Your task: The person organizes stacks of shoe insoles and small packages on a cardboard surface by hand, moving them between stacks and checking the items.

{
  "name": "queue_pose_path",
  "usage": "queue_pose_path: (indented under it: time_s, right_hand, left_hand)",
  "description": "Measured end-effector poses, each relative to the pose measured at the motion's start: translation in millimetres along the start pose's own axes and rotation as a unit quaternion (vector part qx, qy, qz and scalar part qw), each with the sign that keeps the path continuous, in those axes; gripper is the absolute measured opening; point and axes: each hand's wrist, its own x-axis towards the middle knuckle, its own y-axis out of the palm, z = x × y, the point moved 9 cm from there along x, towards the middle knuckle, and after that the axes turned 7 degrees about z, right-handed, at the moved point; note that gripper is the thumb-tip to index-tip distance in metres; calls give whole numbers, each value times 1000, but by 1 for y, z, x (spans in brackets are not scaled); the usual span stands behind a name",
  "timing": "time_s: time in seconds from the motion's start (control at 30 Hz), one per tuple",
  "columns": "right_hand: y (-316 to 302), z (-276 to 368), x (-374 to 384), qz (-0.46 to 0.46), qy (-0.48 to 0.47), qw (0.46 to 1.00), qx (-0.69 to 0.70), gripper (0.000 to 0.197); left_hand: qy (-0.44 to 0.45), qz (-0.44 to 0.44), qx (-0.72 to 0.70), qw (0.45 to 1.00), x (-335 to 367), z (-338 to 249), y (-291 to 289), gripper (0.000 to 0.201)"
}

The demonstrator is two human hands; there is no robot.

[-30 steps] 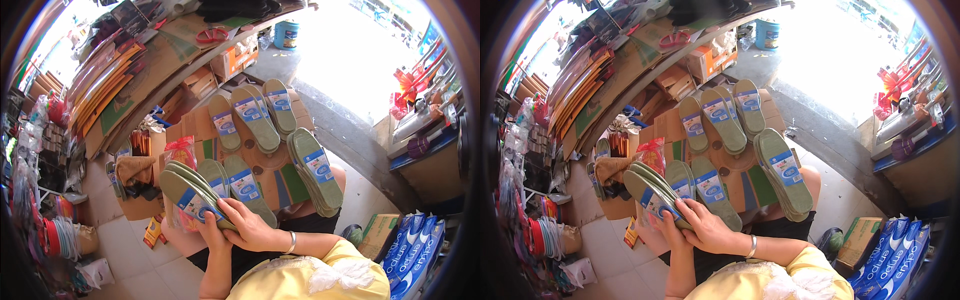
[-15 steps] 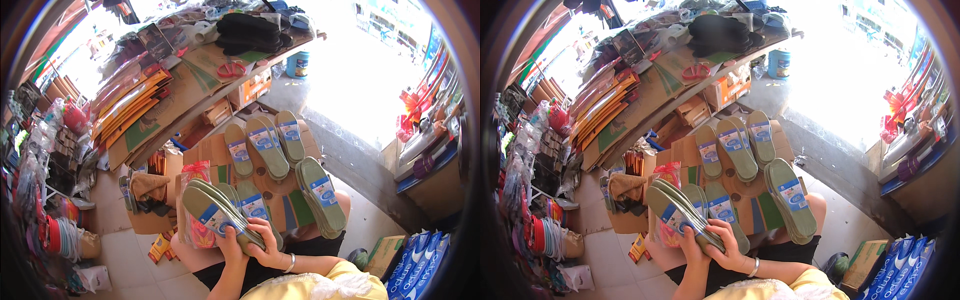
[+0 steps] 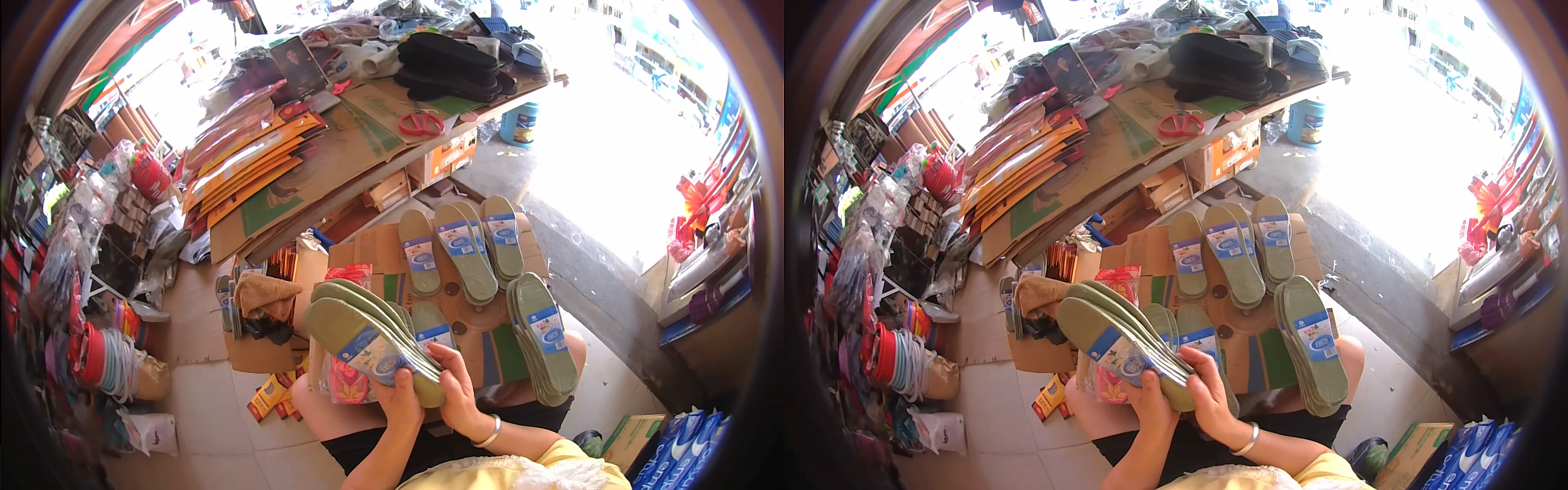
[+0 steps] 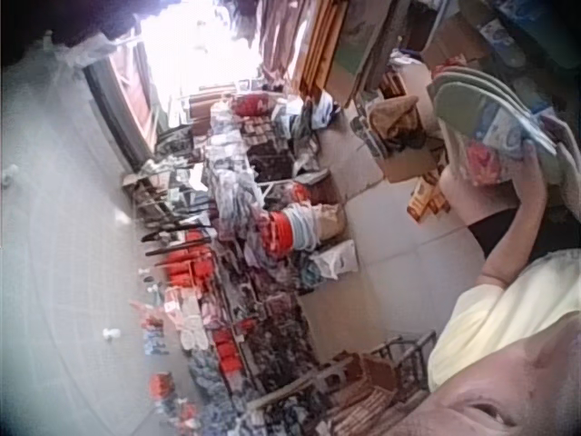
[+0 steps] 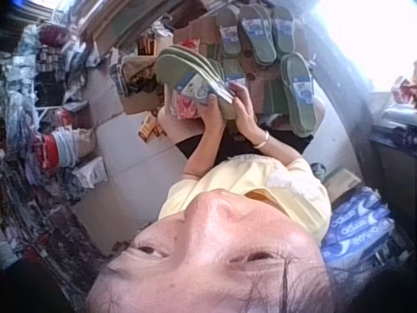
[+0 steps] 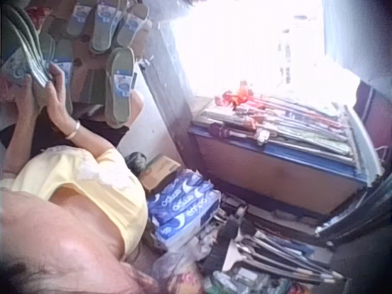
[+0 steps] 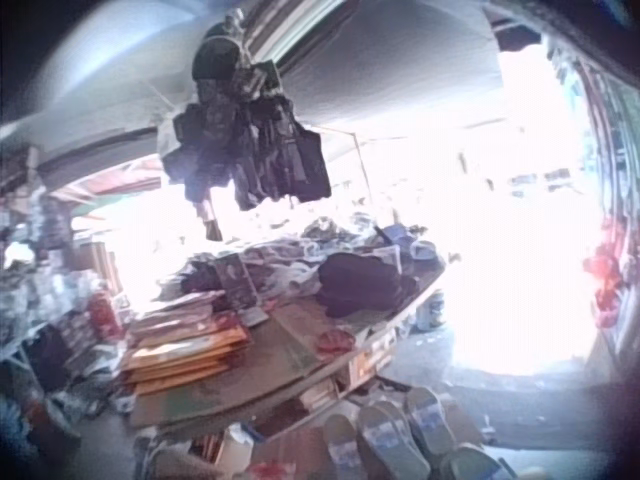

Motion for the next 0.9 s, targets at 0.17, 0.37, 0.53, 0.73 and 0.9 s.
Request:
queue_pose_path:
  time_s: [0.17,0.37,0.53,0.73,0.9]
  right_hand:
    - [0,11,13,121,25,959,-253,48]
    - [87,104,103,167,-198,813,-522,32]
    - [157,118,222,199,-303,641,-676,21]
    - [181,81,323,148,-292,479,-815,20]
    - [185,56,354,137,-202,324,-914,18]
  left_hand:
    - [-54,9,27,998,-5,9,-3,69]
    - [-131,26,-8,991,-10,18,-25,51]
    - [-234,14,9,972,-17,3,-36,41]
    - [-227,83,-81,967,-21,-5,-55,47]
    - [-298,119,-86,943,-26,-5,-68,52]
